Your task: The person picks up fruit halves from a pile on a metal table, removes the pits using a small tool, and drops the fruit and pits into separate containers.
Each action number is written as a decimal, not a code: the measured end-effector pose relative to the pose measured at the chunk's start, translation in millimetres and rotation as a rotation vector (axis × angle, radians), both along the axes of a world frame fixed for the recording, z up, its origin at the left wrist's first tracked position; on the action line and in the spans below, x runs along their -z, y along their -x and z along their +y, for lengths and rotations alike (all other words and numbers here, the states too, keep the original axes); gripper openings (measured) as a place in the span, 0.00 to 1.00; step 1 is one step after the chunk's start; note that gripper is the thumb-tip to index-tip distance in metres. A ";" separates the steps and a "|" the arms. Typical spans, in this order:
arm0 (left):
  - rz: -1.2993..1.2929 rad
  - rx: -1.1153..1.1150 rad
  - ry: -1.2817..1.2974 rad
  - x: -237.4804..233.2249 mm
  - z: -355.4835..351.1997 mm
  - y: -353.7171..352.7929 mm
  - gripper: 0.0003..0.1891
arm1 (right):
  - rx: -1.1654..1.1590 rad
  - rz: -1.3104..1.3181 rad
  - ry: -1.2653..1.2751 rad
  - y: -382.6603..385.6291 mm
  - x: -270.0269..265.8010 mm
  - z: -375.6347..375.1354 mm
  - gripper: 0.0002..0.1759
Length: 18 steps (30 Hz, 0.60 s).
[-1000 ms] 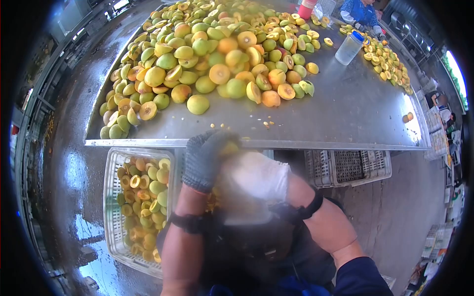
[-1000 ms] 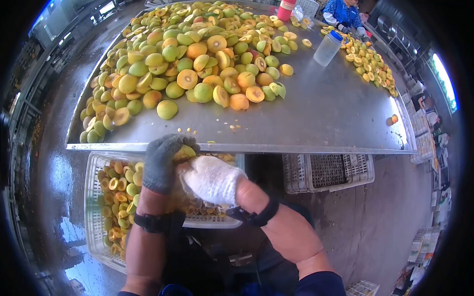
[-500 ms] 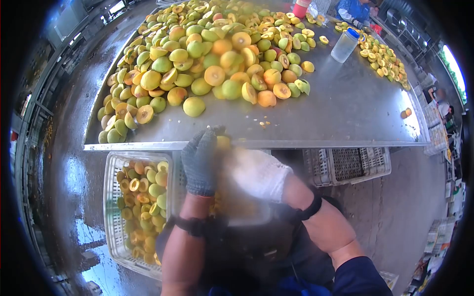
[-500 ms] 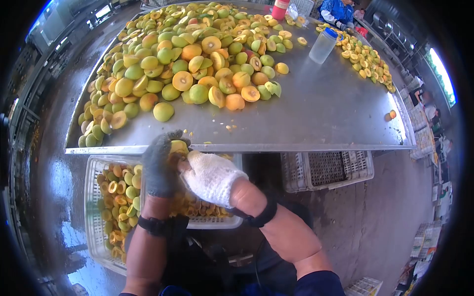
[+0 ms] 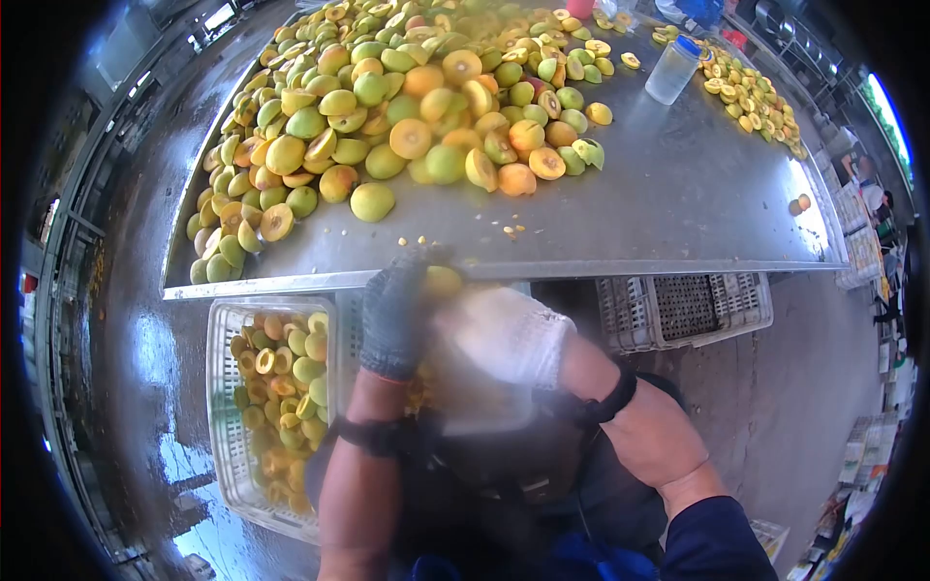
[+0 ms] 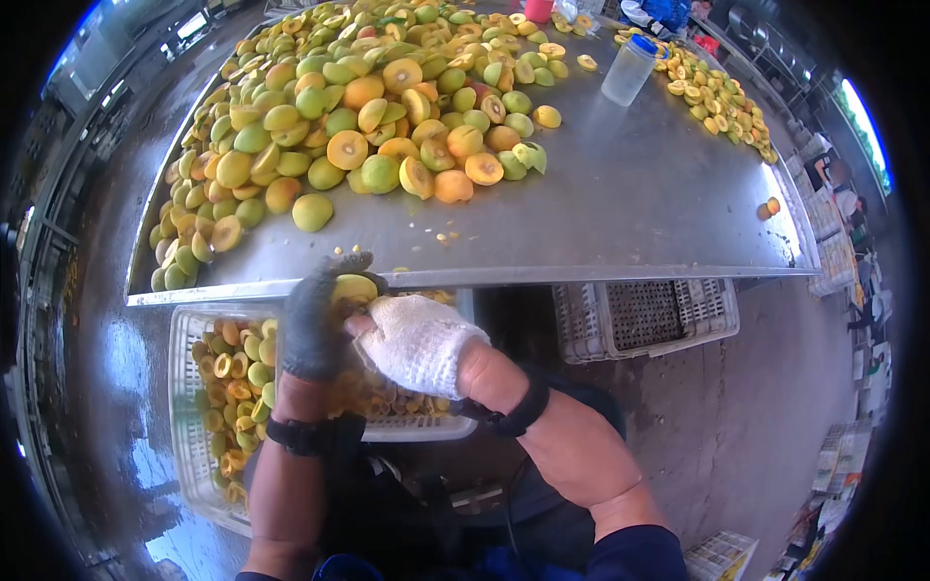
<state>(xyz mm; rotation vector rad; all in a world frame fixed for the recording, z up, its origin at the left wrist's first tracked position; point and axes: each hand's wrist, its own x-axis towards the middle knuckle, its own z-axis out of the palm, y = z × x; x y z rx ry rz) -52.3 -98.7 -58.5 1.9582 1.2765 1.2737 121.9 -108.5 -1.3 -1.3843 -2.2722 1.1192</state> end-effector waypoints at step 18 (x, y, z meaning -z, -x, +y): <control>-0.397 0.013 0.248 -2.7 -3.0 2.2 0.31 | -0.077 0.160 0.497 -28.2 -37.8 -6.7 0.22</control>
